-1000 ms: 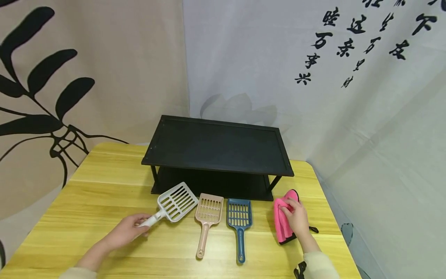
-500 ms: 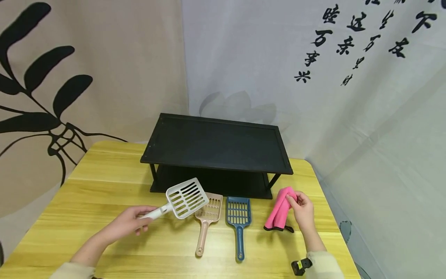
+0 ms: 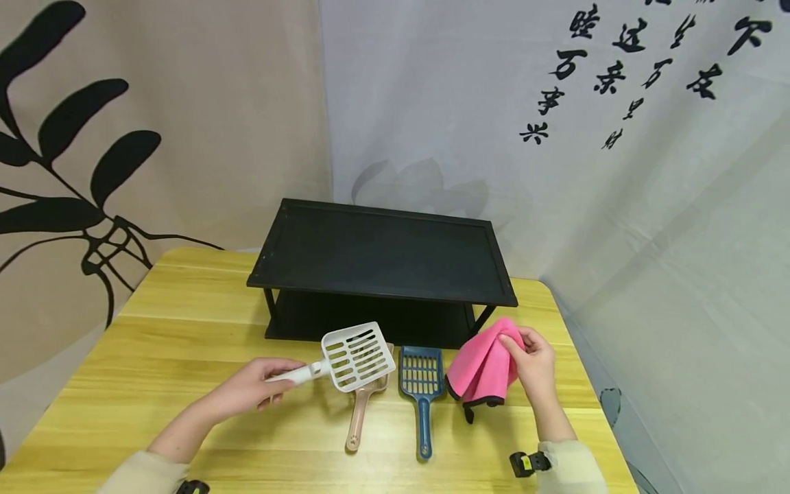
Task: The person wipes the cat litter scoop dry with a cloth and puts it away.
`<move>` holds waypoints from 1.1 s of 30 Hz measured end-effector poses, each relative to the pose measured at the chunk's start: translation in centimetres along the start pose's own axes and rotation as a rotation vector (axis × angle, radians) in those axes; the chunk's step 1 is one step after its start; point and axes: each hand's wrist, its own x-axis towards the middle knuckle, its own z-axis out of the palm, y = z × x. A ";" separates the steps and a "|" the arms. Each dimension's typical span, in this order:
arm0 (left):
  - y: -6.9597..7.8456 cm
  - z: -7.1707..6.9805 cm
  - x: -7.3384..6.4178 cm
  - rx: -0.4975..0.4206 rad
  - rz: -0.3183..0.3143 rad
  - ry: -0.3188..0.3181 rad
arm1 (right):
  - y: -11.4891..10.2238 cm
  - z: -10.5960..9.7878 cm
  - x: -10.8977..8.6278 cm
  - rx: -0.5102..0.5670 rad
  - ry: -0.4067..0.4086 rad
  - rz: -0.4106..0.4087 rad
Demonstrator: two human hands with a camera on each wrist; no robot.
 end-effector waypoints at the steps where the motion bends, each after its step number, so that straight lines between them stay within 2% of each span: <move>1: 0.1 0.1 0.1 0.006 0.005 -0.001 | -0.3 0.1 0.0 -0.011 -0.009 -0.009; 7: 0.8 0.8 1.2 0.018 0.032 -0.006 | -1.8 0.8 -0.2 -0.022 -0.058 -0.029; 13: 1.4 1.7 2.5 0.040 0.013 0.003 | -3.1 2.2 -1.0 -0.028 -0.158 -0.088; 20: 1.8 3.0 4.1 0.079 0.009 0.003 | -4.2 6.0 -1.9 0.008 -0.316 -0.135; 24: 1.9 3.7 4.8 0.095 0.021 -0.012 | -4.4 8.5 -2.7 -0.014 -0.403 -0.149; 27: 2.2 4.2 5.1 0.091 0.035 -0.027 | -4.4 10.2 -3.5 -0.100 -0.509 -0.224; 30: 2.5 4.7 5.3 0.074 0.053 -0.049 | -4.1 11.8 -4.4 -0.246 -0.608 -0.360; 33: 2.8 5.0 5.5 0.040 0.057 -0.079 | -3.4 12.9 -5.2 -0.368 -0.605 -0.490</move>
